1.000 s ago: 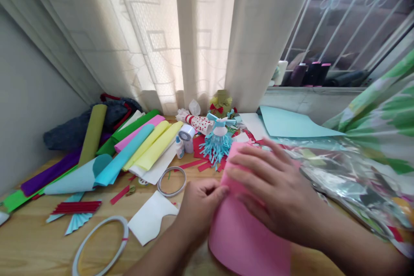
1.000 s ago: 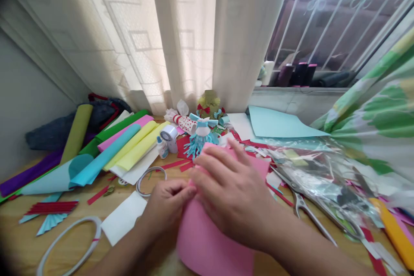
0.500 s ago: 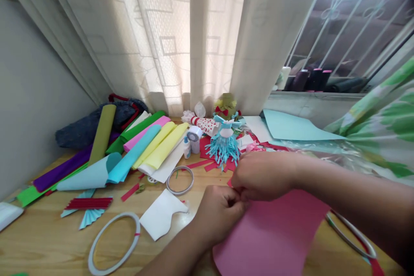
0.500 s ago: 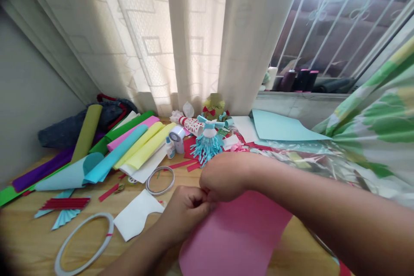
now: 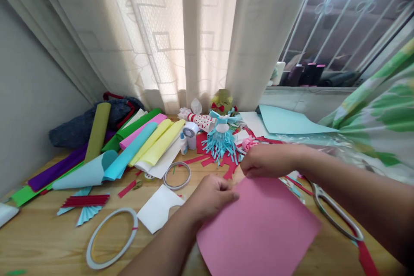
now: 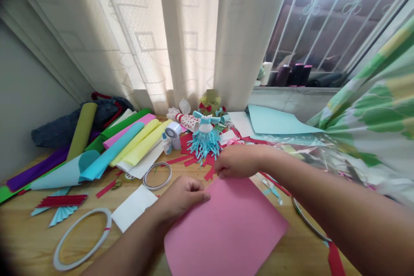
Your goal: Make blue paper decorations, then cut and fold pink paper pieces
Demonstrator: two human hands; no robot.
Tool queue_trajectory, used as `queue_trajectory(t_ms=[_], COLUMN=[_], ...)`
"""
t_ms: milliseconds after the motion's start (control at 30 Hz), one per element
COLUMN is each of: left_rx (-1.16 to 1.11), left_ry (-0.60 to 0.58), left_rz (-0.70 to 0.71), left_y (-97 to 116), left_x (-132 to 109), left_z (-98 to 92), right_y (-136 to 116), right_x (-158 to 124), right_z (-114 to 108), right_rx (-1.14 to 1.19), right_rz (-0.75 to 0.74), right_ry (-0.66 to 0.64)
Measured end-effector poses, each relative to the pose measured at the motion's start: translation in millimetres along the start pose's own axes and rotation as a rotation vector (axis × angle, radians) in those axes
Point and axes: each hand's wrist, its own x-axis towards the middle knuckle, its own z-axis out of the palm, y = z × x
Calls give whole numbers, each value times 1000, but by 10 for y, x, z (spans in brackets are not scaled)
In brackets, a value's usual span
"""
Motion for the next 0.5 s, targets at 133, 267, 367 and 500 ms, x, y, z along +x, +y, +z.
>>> queue_trajectory(t_ms=[133,267,367,500], left_rx=[127,272,334,402], left_ry=[-46,-55,-80,-128], left_rz=[-34,-59,-97,-134], left_y=[-50,-123,-168,-172], left_x=[62,133,157,162], left_z=[-139,-332,-422,-453], right_y=[262,459,525,494], right_x=[-92,-207,-341,-518], right_z=[329,759,1016,1208], right_rx=[174,319,382,430], right_rz=[57,140,201,262], right_ry=[68,146,211,254])
